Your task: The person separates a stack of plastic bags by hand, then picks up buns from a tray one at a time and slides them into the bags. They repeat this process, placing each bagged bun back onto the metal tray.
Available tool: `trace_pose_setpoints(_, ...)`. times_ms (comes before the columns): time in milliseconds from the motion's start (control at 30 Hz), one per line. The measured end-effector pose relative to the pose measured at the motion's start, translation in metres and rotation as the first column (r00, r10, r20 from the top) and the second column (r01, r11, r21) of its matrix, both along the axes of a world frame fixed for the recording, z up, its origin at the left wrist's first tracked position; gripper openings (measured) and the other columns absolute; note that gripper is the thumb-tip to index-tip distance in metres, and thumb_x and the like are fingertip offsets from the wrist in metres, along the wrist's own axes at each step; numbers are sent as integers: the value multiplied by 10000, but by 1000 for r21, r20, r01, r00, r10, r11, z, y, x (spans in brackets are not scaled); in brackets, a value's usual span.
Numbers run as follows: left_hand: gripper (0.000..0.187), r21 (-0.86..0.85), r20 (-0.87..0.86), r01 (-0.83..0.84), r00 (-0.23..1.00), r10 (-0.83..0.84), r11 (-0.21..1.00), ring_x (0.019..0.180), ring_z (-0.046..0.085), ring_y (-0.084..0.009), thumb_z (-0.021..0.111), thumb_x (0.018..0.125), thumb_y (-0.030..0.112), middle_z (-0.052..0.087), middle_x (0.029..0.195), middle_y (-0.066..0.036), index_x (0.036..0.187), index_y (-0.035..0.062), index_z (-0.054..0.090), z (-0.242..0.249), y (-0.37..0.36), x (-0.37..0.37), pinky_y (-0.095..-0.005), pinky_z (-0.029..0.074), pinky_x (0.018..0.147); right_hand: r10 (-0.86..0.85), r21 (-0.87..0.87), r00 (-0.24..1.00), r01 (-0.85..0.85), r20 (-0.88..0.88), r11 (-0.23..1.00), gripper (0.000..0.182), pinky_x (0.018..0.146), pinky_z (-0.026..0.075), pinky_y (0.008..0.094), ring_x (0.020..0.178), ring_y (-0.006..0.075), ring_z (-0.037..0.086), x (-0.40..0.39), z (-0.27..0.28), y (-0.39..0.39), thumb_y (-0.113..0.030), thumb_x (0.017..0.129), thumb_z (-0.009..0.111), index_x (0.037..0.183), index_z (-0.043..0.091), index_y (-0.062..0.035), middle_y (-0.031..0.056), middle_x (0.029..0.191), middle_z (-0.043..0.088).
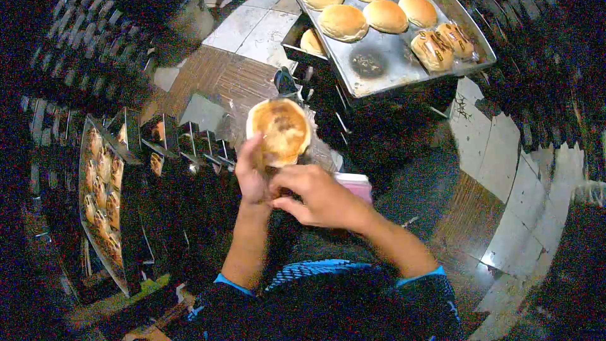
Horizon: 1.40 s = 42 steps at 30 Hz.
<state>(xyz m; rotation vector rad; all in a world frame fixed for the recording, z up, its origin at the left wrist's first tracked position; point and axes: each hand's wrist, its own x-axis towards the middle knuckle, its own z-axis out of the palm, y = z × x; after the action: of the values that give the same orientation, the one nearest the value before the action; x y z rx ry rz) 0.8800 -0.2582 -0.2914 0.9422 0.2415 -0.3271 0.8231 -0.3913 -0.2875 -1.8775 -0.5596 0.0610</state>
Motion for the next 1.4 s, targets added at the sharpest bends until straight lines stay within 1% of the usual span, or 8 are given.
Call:
trace_pose_setpoints(233, 592, -477, -6, 118, 990, -138, 871, 1086, 615, -333, 421, 911, 435, 585, 1253, -198, 1328, 19, 481, -23, 45, 30, -506, 538, 864, 742, 536, 667, -603, -67, 591, 121, 739, 515, 379, 845, 298, 647, -10, 29, -32, -120, 840, 677, 873, 642, -8, 147, 889, 652)
trace_pose_setpoints(300, 607, -429, -127, 84, 980, -152, 899, 1084, 611, -346, 368, 943, 465, 569, 1281, -193, 1360, 32, 452, -18, 40, 23, -508, 548, 837, -92, -57, 982, 83, -163, 995, 176, 758, 515, 400, 876, 306, 642, -6, -3, -27, -122, 809, 708, 919, 658, 6, 152, 944, 660)
trace_pose_setpoints(367, 616, -297, -162, 101, 975, -154, 950, 1105, 602, -337, 334, 965, 486, 558, 1300, -185, 1383, 43, 427, -13, 24, 6, -495, 552, 834, -590, 5, 753, 616, 291, 788, 204, 799, 511, 424, 892, 332, 629, 0, -16, -12, -108, 736, 761, 917, 697, -38, 139, 1006, 645)
trace_pose_setpoints(433, 595, -670, -66, 248, 919, -389, 700, 1189, 557, -310, 293, 1006, 493, 522, 1343, -176, 1416, 72, 384, -31, 25, -24, -476, 511, 934, -488, 97, 731, 508, 476, 856, 214, 792, 508, 424, 865, 320, 617, -2, -14, -15, -86, 693, 790, 889, 710, -53, 104, 934, 640)
trace_pose_setpoints(533, 524, 150, -113, 89, 991, -73, 985, 1164, 552, -270, 384, 1012, 417, 558, 1270, -158, 1350, 19, 428, -32, 14, -54, -402, 451, 982, -693, 295, 675, 628, 254, 720, 102, 757, 495, 333, 786, 225, 608, -8, -8, -2, -38, 752, 765, 836, 712, -13, 92, 803, 623)
trace_pose_setpoints(700, 226, 641, 631, -407, 763, -144, 650, 848, 648, -224, 622, 934, 180, 683, 925, -130, 994, -35, 656, -55, 48, -43, -311, 506, 780, -675, 359, 700, 707, -233, 609, 87, 725, 483, 285, 780, 202, 605, -7, -19, 10, -47, 866, 666, 809, 694, 12, 106, 852, 631)
trace_pose_setpoints(900, 58, 432, 896, -791, 325, -301, 433, 728, 616, -274, 687, 841, 75, 612, 848, -107, 872, 29, 669, -37, 98, -6, -360, 511, 675, -565, 253, 697, 507, 443, 824, 148, 689, 498, 333, 780, 220, 615, 13, -17, 1, -36, 748, 744, 896, 739, -36, 119, 898, 626)
trace_pose_setpoints(1400, 118, 589, 795, -750, 604, -53, 302, 619, 602, -249, 719, 800, 113, 642, 734, -107, 776, 24, 645, -103, 80, 48, -324, 455, 577, -696, 175, 658, 678, 287, 714, 107, 509, 430, 350, 558, 241, 563, 116, -77, 45, -88, 808, 719, 732, 663, -37, 113, 660, 578)
